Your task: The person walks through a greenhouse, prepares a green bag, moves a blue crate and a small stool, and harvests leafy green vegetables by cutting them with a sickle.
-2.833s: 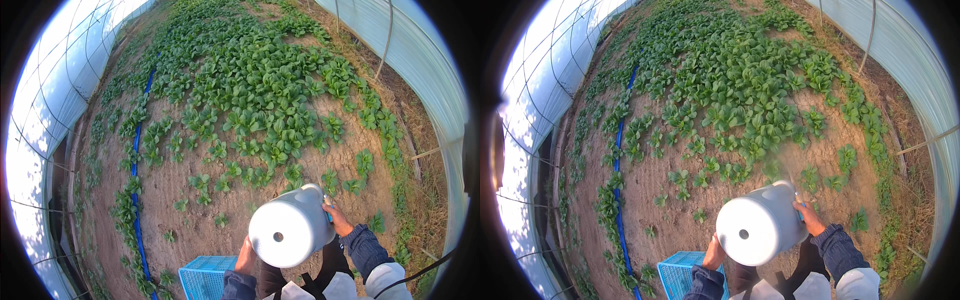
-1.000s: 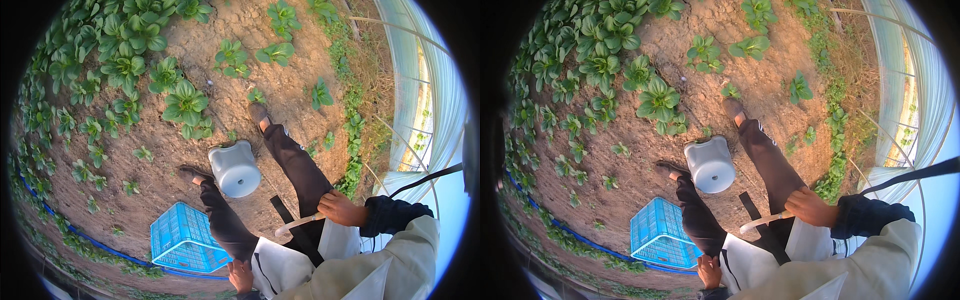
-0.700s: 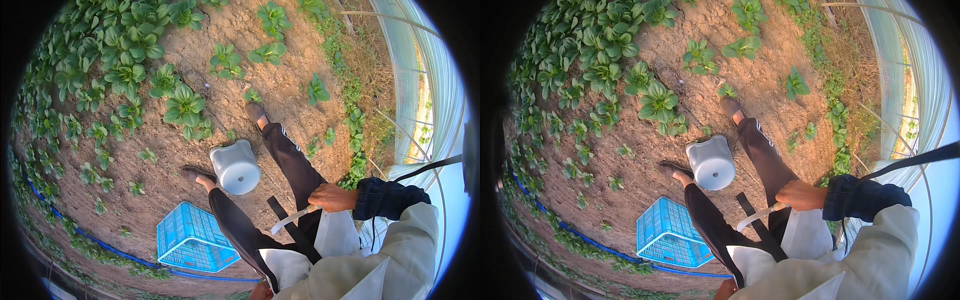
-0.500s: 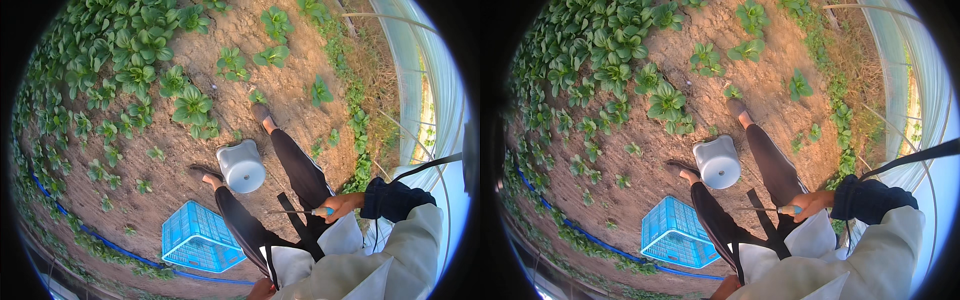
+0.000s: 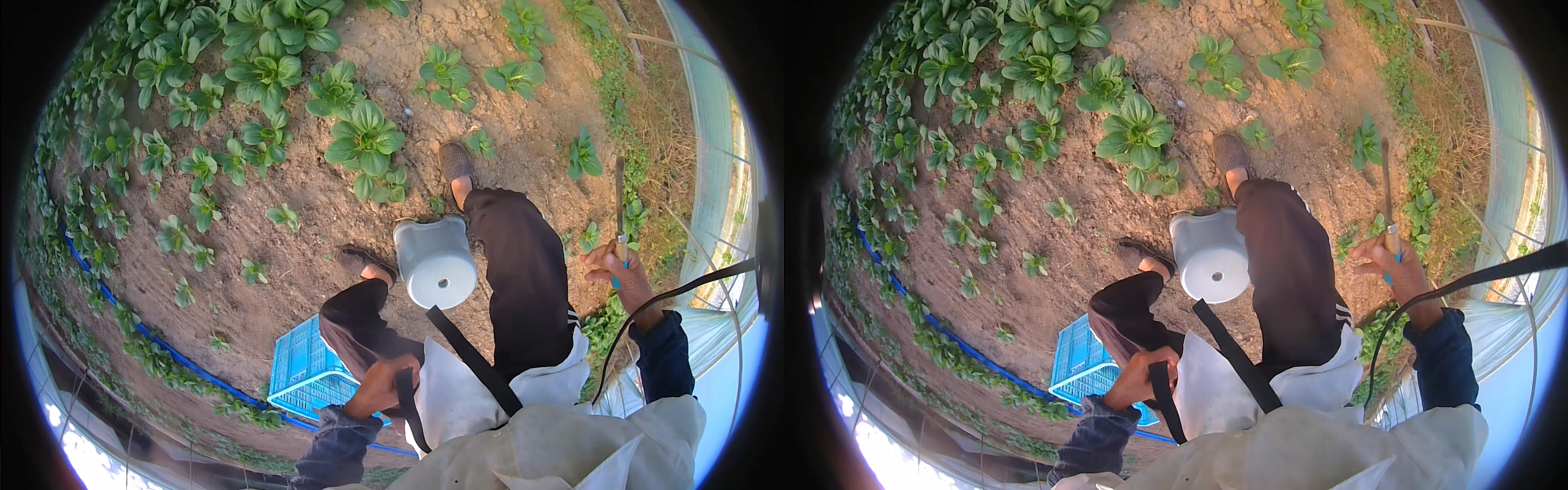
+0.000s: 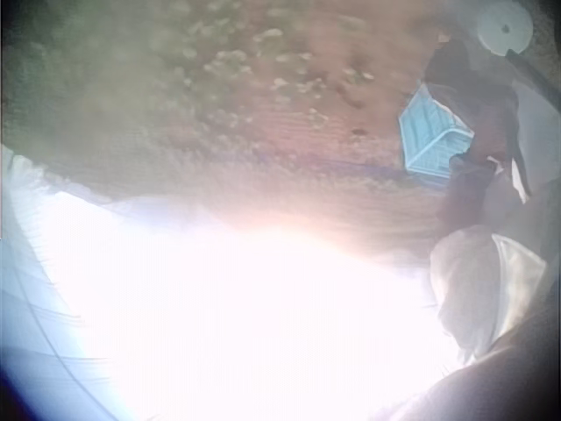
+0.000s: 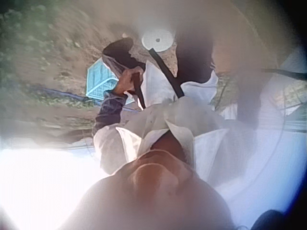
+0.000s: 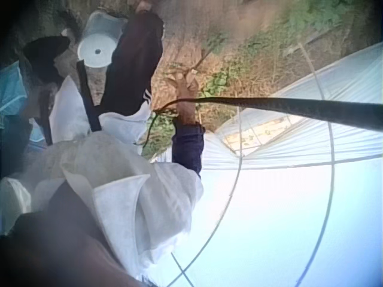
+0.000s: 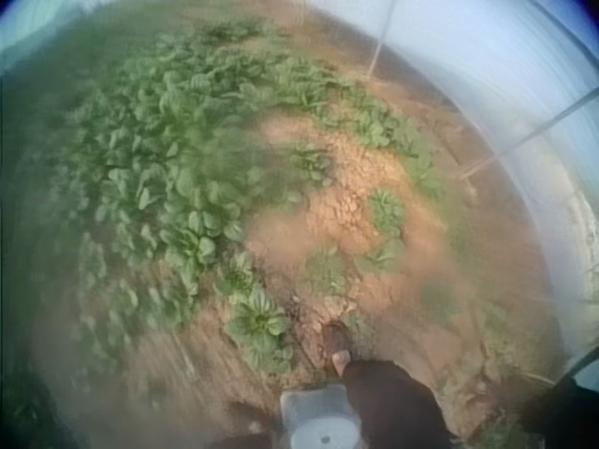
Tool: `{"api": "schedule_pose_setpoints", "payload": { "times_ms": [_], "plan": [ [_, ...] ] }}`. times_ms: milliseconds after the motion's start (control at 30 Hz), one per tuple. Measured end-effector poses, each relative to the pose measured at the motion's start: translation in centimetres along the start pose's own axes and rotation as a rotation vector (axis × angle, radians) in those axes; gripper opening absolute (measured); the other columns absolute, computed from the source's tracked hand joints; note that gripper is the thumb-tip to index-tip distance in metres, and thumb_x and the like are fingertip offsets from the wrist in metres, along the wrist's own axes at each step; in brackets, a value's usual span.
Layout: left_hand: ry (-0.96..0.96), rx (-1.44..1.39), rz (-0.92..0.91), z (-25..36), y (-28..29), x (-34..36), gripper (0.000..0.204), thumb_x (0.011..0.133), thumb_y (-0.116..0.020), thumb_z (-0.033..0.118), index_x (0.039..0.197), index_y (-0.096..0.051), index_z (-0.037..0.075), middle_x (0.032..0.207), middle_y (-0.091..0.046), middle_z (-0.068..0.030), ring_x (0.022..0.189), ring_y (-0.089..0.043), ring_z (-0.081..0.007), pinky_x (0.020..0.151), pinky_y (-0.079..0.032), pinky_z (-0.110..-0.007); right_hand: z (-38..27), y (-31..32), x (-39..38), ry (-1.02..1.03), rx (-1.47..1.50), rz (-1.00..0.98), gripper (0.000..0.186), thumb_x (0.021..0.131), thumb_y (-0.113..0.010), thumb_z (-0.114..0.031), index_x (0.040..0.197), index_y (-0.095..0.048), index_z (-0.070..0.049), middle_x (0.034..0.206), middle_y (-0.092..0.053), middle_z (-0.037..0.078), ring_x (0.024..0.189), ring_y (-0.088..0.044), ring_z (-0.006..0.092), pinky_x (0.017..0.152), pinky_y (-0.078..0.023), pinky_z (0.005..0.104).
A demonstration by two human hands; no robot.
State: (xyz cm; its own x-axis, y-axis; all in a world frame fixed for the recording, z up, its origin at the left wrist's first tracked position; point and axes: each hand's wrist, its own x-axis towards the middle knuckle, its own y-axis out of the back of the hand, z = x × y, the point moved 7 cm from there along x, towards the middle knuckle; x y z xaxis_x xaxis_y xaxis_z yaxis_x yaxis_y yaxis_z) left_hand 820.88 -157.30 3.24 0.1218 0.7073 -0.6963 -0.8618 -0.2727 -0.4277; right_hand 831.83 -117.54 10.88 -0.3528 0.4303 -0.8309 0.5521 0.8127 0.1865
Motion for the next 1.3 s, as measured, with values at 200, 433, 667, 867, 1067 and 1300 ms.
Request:
{"api": "schedule_pose_setpoints", "payload": {
  "times_ms": [200,433,667,867,1067,1300],
  "plan": [
    [-0.438,0.567,0.653,5.6,12.9,19.8,0.007,0.088,-0.052,0.005,0.093,-0.054,0.002,0.080,-0.059,-0.0159,0.065,-0.060,-0.0338,0.058,-0.048,-0.038,-2.3,-1.2,19.8,0.122,-0.217,-0.071,0.024,0.093,-0.055,-0.031,0.090,-0.050,-0.008,0.066,-0.048,-0.003,0.061,-0.056,0.0070,0.048,-0.042,0.0216],
    [-0.720,1.159,0.561,8.6,13.1,36.8,0.014,0.074,-0.057,0.006,0.087,-0.057,0.002,0.090,-0.056,-0.0125,0.094,-0.056,-0.0312,0.079,-0.044,-0.042,0.7,-7.5,34.2,0.132,-0.226,-0.167,0.037,0.095,-0.045,-0.043,0.088,-0.051,-0.007,0.057,-0.039,-0.004,0.044,-0.038,0.0066,0.043,-0.031,0.0220],
    [-0.344,1.667,0.926,8.0,21.7,36.0,0.029,0.077,-0.058,0.014,0.102,-0.060,0.001,0.106,-0.056,-0.0116,0.112,-0.046,-0.0289,0.097,-0.028,-0.052,3.6,-11.9,38.6,0.247,-0.211,-0.394,0.036,0.096,-0.042,-0.041,0.092,-0.050,-0.006,0.071,-0.048,-0.001,0.063,-0.058,0.0104,0.050,-0.045,0.0232],
    [-0.031,1.546,1.018,4.8,24.2,33.2,0.041,0.073,-0.068,0.021,0.109,-0.053,0.009,0.103,-0.056,-0.0090,0.103,-0.048,-0.0272,0.088,-0.031,-0.049,6.3,-16.9,38.8,0.288,-0.428,-0.584,0.033,0.094,-0.052,-0.036,0.099,-0.046,-0.004,0.062,-0.052,0.003,0.048,-0.054,0.0131,0.042,-0.040,0.0296],
    [0.108,1.461,1.005,0.8,24.3,33.2,0.019,0.079,-0.057,0.009,0.097,-0.055,0.003,0.093,-0.059,-0.0125,0.091,-0.057,-0.0301,0.073,-0.044,-0.045,7.6,-20.7,39.6,0.771,-0.789,-0.444,0.034,0.092,-0.053,-0.035,0.088,-0.053,0.000,0.066,-0.055,0.022,0.060,-0.054,0.0401,0.055,-0.040,0.0467],
    [0.174,1.303,0.984,-0.6,24.6,33.4,0.028,0.077,-0.058,0.005,0.105,-0.054,0.003,0.095,-0.059,-0.0173,0.093,-0.060,-0.0348,0.072,-0.050,-0.047,11.5,-23.9,40.3,0.646,-0.832,-0.555,0.037,0.093,-0.050,-0.036,0.087,-0.053,0.001,0.067,-0.058,0.023,0.065,-0.056,0.0435,0.060,-0.042,0.0507]
  ]
}}
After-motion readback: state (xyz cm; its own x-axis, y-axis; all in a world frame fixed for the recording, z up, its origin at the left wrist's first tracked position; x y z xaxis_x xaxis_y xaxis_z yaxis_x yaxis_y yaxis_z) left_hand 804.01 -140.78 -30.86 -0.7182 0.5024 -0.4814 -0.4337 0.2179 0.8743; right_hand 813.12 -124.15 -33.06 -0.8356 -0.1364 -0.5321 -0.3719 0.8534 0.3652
